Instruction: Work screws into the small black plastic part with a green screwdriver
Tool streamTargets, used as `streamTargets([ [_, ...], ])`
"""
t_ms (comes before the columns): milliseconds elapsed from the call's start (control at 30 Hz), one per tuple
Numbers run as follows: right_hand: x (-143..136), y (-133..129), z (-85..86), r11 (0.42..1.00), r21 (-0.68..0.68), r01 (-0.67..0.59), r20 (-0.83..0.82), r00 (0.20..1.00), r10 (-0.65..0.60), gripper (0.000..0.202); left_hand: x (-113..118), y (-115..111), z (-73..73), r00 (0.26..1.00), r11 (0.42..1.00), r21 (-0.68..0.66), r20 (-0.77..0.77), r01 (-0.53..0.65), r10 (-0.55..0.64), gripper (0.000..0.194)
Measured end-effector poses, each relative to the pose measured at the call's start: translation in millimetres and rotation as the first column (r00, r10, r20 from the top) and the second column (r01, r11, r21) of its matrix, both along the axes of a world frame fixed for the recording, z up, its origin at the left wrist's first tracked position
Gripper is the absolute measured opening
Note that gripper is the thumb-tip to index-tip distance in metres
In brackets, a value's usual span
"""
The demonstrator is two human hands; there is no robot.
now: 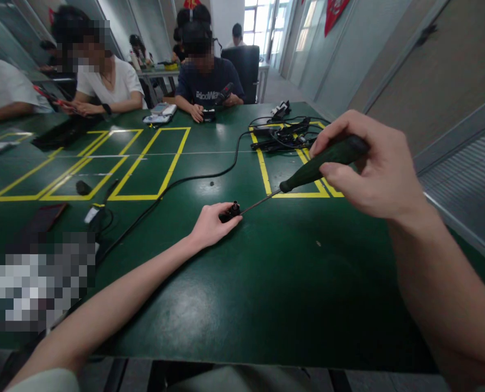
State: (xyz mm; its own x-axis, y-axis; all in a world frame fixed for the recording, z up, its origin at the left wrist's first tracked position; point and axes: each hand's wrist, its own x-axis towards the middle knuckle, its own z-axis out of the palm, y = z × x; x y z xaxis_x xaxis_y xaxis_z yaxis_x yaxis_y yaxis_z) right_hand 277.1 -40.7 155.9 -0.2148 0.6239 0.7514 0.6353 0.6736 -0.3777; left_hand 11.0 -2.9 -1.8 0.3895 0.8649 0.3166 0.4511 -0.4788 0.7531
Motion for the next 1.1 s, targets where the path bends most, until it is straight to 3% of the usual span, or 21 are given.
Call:
streamTargets([
  [200, -1.3, 4.3, -11.1, 0.982, 0.185, -0.024, -0.045, 0.998, 0.033, 0.015, 0.1, -1.2, -1.9, 0.996, 0.996, -0.09, 0.083, 0.019, -0.012, 0.024],
  [333, 0.9, 9.8, -15.0, 0.965, 0.255, 0.06, -0.206, 0.979, -0.007, 0.018, 0.2, 0.2, -3.5, 0.996, 0.995, -0.095, 0.089, 0.016, -0.007, 0.025],
  [467, 6.0, 14.3, -14.3, 0.947, 0.3, 0.114, -0.22, 0.974, -0.048, 0.02, -1.2, 4.3, -5.1, 0.996, 0.996, -0.087, 0.092, -0.003, 0.011, 0.028],
  [633, 7.8, 13.4, -13.6, 0.948, 0.273, 0.162, -0.148, 0.981, -0.126, 0.019, -6.2, 11.8, -7.5, 0.994, 0.995, -0.103, 0.108, -0.009, 0.02, 0.031],
  [833, 4.4, 13.3, -10.9, 0.958, 0.248, 0.143, -0.086, 0.988, -0.126, 0.017, -9.3, 15.6, -7.8, 0.993, 0.991, -0.135, 0.122, 0.011, 0.006, 0.035],
  [1000, -0.3, 11.2, -7.5, 0.983, 0.159, 0.088, -0.02, 0.996, -0.086, 0.01, -9.3, 15.2, -2.6, 0.984, 0.982, -0.187, 0.168, -0.022, 0.054, 0.057],
  [1100, -2.2, 11.0, -8.4, 0.986, 0.158, 0.05, 0.008, 0.999, -0.052, 0.009, -9.1, 14.8, 1.7, 0.976, 0.977, -0.209, 0.2, -0.046, 0.089, 0.047],
])
